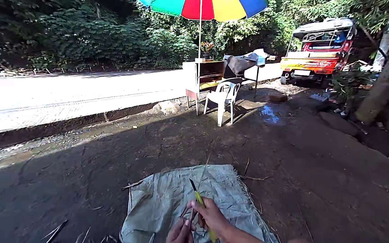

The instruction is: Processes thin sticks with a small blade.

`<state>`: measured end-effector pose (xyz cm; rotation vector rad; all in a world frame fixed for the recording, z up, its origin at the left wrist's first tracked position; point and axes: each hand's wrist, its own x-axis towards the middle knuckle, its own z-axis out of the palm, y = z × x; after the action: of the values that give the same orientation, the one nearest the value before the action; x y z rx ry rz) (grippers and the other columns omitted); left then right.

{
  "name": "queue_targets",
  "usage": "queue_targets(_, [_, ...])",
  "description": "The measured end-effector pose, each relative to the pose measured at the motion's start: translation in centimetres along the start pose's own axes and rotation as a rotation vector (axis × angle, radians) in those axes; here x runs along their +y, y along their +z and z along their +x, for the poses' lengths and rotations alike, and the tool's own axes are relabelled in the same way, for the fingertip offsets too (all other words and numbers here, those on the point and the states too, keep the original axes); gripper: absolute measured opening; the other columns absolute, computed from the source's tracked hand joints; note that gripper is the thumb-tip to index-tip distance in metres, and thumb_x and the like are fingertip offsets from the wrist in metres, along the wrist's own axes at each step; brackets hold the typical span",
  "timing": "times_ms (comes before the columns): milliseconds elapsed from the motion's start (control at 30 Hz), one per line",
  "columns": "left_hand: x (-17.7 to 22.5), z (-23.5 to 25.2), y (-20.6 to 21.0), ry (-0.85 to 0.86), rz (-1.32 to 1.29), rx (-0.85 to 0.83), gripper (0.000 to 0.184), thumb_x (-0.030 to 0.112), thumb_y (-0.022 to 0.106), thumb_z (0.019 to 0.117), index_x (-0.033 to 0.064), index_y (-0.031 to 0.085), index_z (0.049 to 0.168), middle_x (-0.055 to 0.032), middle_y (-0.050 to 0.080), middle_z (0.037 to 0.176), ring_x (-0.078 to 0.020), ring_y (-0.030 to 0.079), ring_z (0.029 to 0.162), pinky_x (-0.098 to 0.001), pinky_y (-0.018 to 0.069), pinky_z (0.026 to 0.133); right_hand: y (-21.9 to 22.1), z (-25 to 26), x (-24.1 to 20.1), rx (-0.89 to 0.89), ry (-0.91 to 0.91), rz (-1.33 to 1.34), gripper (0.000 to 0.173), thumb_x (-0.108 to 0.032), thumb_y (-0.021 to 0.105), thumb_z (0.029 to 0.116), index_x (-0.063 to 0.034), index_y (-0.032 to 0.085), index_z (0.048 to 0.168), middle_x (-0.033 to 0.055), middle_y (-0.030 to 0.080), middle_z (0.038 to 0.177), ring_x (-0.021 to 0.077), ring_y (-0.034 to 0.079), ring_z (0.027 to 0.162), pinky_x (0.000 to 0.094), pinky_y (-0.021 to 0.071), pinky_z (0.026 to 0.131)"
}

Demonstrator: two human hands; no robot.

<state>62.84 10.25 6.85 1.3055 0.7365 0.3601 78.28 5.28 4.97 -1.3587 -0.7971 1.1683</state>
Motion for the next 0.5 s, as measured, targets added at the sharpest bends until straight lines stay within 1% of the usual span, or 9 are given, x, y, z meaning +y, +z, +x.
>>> queue_targets(67, [-1.5,-0.7,-1.0,0.007,-0.094,0.005,0.034,0.007,0.026,0.1108,0.0068,0.056,0.095,0.0117,0.049,0.055,0.0035,0.045,0.045,-0.013,0.0413,0.048,-0.5,0.2,0.2,-0.09,0.0,-0.168,0.039,-0.028,0.041,0.1115,0.0035,0.06,0.125,-0.0019,0.062,0.075,0.0007,0.044,0.051,0.0197,0.0396,0.051])
queue_targets(133, [-2.7,-1.1,-1.7,0.008,-0.224,0.038,0.036,0.008,0.023,0.111,0.0087,0.054,0.093,0.0115,0.049,0.053,0.0037,0.044,0.044,-0.0124,0.0404,0.047,-1.1,0.6,0.9,-0.159,-0.009,-0.364,0.043,-0.034,0.041,0.1106,0.0008,0.062,0.123,-0.0027,0.054,0.07,0.0048,0.047,0.055,0.0246,0.0431,0.058])
queue_targets(200, [-3.2,-1.1,-1.7,-0.007,-0.36,0.089,0.039,0.01,0.021,0.1116,0.0096,0.052,0.089,0.0105,0.048,0.05,0.0035,0.042,0.041,-0.012,0.0383,0.044,-1.3,0.6,1.4,-0.226,-0.003,-0.513,0.049,-0.042,0.044,0.1085,-0.0011,0.062,0.127,0.0051,0.055,0.078,0.0154,0.05,0.068,0.0379,0.0459,0.071])
queue_targets(233, [-3.2,-1.0,-1.6,-0.013,-0.406,0.101,0.04,0.01,0.02,0.1118,0.0097,0.052,0.087,0.0101,0.047,0.049,0.0034,0.041,0.039,-0.0119,0.0372,0.043,-1.2,0.5,1.6,-0.241,-0.021,-0.544,0.05,-0.043,0.045,0.1075,-0.0022,0.062,0.13,0.0084,0.058,0.082,0.0187,0.052,0.072,0.0421,0.0462,0.074])
queue_targets(300, [-3.5,-0.9,-1.5,-0.016,-0.454,0.103,0.04,0.011,0.02,0.1118,0.0094,0.052,0.087,0.0092,0.045,0.048,0.0028,0.04,0.038,-0.0121,0.036,0.041,-0.8,0.1,1.7,-0.246,-0.046,-0.543,0.051,-0.041,0.05,0.1055,-0.0035,0.061,0.138,0.0166,0.067,0.101,0.0243,0.061,0.086,0.0483,0.0488,0.082])
queue_targets(333, [-3.8,-0.9,-1.6,-0.014,-0.463,0.095,0.04,0.011,0.021,0.1117,0.0093,0.052,0.087,0.009,0.045,0.048,0.0027,0.04,0.037,-0.0121,0.036,0.04,-0.7,0.0,1.8,-0.25,-0.049,-0.538,0.05,-0.04,0.053,0.105,-0.0036,0.062,0.138,0.0181,0.069,0.108,0.0251,0.063,0.09,0.0492,0.05,0.085])
queue_targets(400, [-4.3,-1.0,-2.1,-0.006,-0.471,0.077,0.04,0.011,0.021,0.111,0.0094,0.053,0.087,0.009,0.046,0.048,0.0026,0.04,0.037,-0.0125,0.0368,0.04,-0.6,-0.2,1.9,-0.28,-0.042,-0.526,0.048,-0.036,0.056,0.104,-0.0026,0.063,0.137,0.0138,0.067,0.099,0.0177,0.056,0.077,0.0406,0.0474,0.076])
queue_targets(467, [-4.4,-1.1,-2.4,0.0,-0.453,0.079,0.039,0.01,0.021,0.1107,0.0099,0.053,0.088,0.0098,0.046,0.049,0.003,0.04,0.038,-0.0124,0.0371,0.041,-0.6,-0.4,1.6,-0.332,-0.015,-0.548,0.044,-0.032,0.06,0.1038,-0.0023,0.064,0.136,0.0151,0.07,0.102,0.0161,0.057,0.073,0.0377,0.0491,0.072])
queue_targets(500, [-4.5,-1.1,-2.4,0.001,-0.45,0.089,0.039,0.01,0.021,0.1108,0.0099,0.053,0.089,0.0099,0.045,0.049,0.0031,0.04,0.038,-0.0124,0.037,0.041,-0.6,-0.3,1.5,-0.345,-0.014,-0.562,0.042,-0.031,0.06,0.1037,-0.0029,0.065,0.135,0.0155,0.07,0.107,0.0171,0.059,0.077,0.0388,0.0496,0.074])
